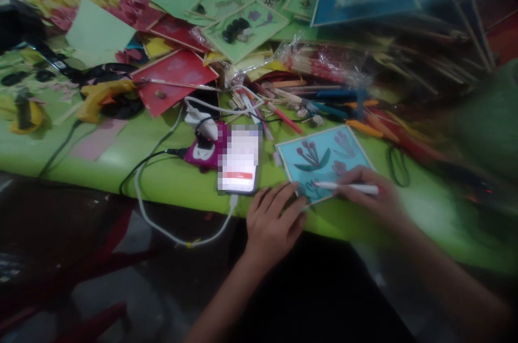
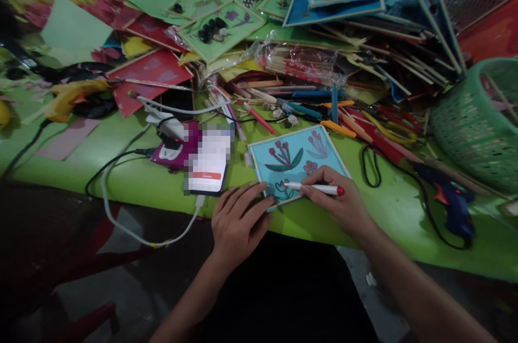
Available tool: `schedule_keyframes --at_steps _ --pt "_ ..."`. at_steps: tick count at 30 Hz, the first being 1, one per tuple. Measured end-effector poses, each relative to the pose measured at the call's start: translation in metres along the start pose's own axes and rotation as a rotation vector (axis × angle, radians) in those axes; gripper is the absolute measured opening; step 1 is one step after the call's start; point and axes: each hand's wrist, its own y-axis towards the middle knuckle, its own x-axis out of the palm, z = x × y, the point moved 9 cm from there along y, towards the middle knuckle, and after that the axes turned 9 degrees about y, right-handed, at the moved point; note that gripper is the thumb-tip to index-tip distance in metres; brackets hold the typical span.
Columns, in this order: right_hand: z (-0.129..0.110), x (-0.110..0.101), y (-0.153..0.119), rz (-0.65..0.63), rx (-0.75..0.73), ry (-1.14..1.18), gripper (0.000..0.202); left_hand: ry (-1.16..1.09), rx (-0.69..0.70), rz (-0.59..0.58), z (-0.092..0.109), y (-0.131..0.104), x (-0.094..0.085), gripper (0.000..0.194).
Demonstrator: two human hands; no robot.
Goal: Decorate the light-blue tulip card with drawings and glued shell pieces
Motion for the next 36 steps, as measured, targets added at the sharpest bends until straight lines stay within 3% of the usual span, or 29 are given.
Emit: schedule_keyframes --at_steps 5,20,36 --pt "0.0013 0.0029 0.0002 -0.051 0.024 -0.014 0.032 -0.004 -0.002 -0.011 0.0002 -0.0006 0.0014 0.019" --pt "0.0006 -0.0019 -0.0004 0.007 0.010 0.018 0.028 -0.001 0.003 -0.007 0.0006 0.0006 0.0006 0.019" --pt "-0.0012 0.0019 -0.0009 -0.039 0.022 0.026 0.030 -0.004 0.004 -0.010 0.0008 0.0010 0.0005 0.017"
